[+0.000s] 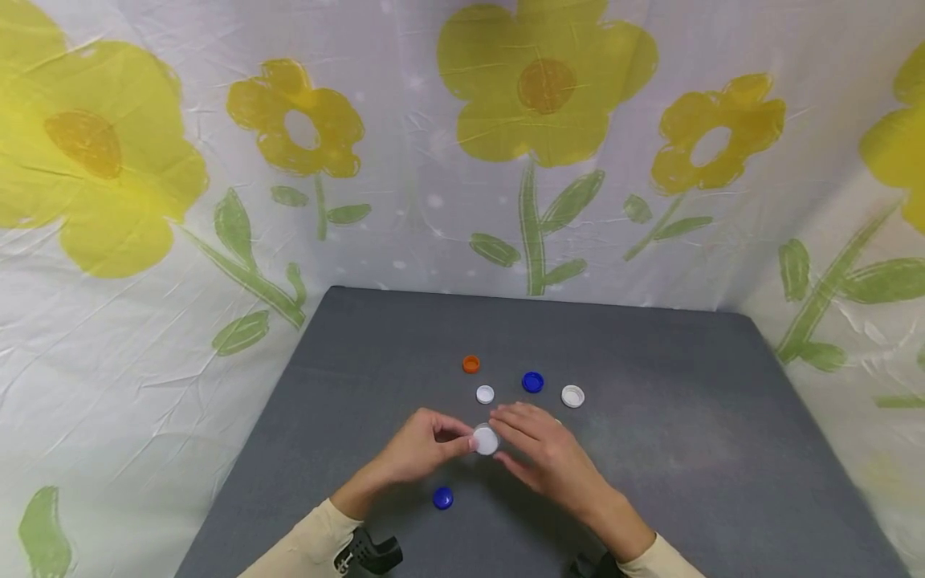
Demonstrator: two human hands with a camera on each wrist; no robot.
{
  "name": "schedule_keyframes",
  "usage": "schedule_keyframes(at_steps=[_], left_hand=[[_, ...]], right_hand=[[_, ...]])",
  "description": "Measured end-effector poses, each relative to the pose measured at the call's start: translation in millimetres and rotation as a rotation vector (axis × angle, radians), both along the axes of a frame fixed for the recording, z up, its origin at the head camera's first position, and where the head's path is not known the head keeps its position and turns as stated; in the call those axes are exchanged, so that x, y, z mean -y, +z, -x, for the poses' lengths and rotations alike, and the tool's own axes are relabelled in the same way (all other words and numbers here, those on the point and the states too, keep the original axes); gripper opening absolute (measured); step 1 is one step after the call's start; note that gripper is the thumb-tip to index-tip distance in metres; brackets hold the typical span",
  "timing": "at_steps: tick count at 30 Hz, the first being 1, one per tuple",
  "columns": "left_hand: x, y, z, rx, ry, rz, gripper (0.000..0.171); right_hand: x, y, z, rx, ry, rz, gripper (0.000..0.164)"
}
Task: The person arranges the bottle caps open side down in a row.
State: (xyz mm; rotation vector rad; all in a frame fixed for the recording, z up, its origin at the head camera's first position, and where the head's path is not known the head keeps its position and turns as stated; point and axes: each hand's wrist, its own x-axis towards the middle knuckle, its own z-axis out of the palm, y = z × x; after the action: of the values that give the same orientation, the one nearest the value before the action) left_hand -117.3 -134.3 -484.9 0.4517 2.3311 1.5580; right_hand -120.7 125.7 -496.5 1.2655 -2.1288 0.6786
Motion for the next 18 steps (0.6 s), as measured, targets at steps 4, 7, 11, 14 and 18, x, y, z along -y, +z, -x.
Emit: schedule_keyframes(at_steps=[4,7,11,14,18], left_hand=[[-1.2,-0.1,-2.2,0.016,-0.014,-0.013,0.021],[-2.8,0.4,-3.2,-0.029,-0.018,0.014,0.023],[-5.3,3.4,-4.1,-0.208,-0.016,0.075,0.028],[-7.3,5.5,-4.5,-0.435,-0.04,0.153,0.037],[-10.7,5.5,-5.9,-0.705,-0.089,0.239,0.042]], right_hand=[[-1.3,-2.9,-1.4,0.011,0.003,0.004,0.042],[-2.6,-3.3,-2.1,0.02,0.008,0.014,0.04],[-6.7,-2.4,-3.7,0.071,0.002,0.044,0.037],[-10.5,-1.8,-5.6,0.116,-0.016,0.067,0.034],[-13.4,-1.6,-9.2,0.184,-0.039,0.081,0.033]])
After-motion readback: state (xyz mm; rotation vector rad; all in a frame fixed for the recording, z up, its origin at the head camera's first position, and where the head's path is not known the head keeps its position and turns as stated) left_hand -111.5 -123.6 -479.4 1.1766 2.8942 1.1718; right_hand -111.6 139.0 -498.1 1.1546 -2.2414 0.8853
